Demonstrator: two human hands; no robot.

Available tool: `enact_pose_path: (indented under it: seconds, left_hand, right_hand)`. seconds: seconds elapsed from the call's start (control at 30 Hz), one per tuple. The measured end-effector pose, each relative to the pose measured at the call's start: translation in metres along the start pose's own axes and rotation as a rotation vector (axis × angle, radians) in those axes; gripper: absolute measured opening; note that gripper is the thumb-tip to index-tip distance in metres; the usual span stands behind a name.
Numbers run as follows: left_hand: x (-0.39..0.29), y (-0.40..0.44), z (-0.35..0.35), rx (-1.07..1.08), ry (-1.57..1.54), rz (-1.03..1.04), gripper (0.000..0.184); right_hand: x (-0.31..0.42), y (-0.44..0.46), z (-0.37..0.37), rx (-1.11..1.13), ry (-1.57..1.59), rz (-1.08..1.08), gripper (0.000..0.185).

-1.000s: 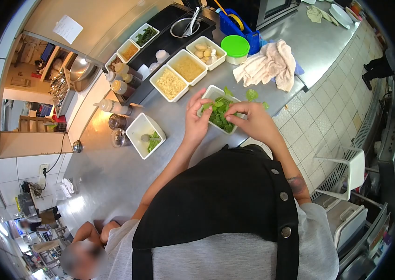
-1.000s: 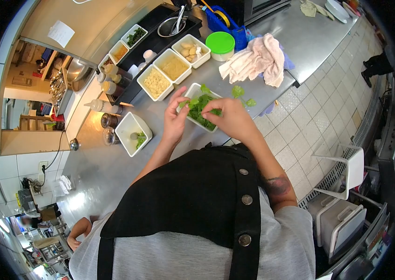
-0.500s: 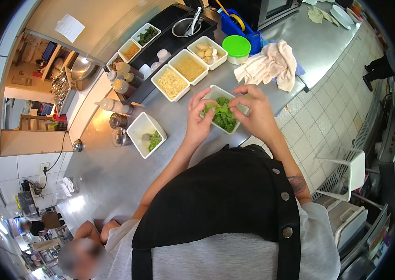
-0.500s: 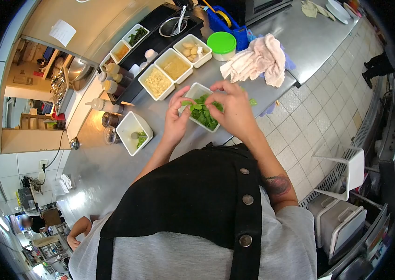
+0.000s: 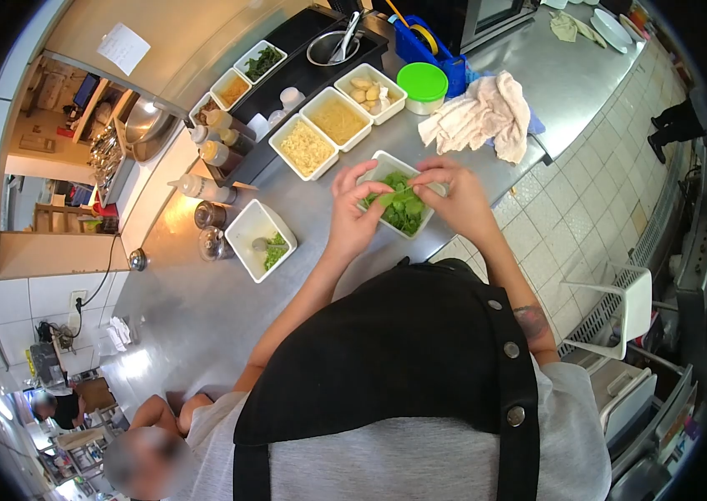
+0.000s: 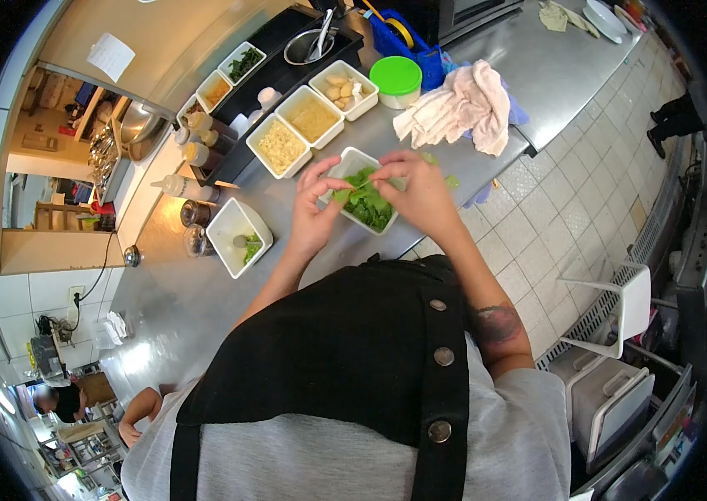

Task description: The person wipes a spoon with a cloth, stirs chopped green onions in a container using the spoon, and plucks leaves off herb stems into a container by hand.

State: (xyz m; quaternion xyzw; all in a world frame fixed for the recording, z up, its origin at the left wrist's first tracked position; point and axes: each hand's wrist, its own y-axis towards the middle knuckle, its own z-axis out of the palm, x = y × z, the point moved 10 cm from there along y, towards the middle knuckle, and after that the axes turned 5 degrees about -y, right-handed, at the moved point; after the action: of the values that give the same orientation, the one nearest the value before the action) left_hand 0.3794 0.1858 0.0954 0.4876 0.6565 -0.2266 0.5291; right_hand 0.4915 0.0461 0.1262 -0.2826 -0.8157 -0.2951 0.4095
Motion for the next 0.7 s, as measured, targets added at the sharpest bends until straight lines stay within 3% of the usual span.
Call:
enact_pose_path:
  seconds: [0.23,0.33,0.43,0.7]
  left_hand:
    - [0.000,-0.001,0.003,0.034,0.115,0.023,0.019]
    - [-0.001,0.000,0.003,0.039,0.122,0.028,0.016]
    - [-0.011,0.003,0.005,0.056,0.117,0.051,0.014]
    - [-0.021,0.004,0.008,0.056,0.086,0.053,0.009]
  right_hand:
    - [0.013,0.002,-0.009,-0.028,0.037,0.017,0.011]
    - [0.039,-0.001,-0.002,0.095,-0.160,-0.199,0.012]
    - [0.040,-0.005,0.004,0.088,-0.339,-0.202,0.009]
    - [0.044,-0.004,0.002,0.032,-0.285,-0.199,0.008]
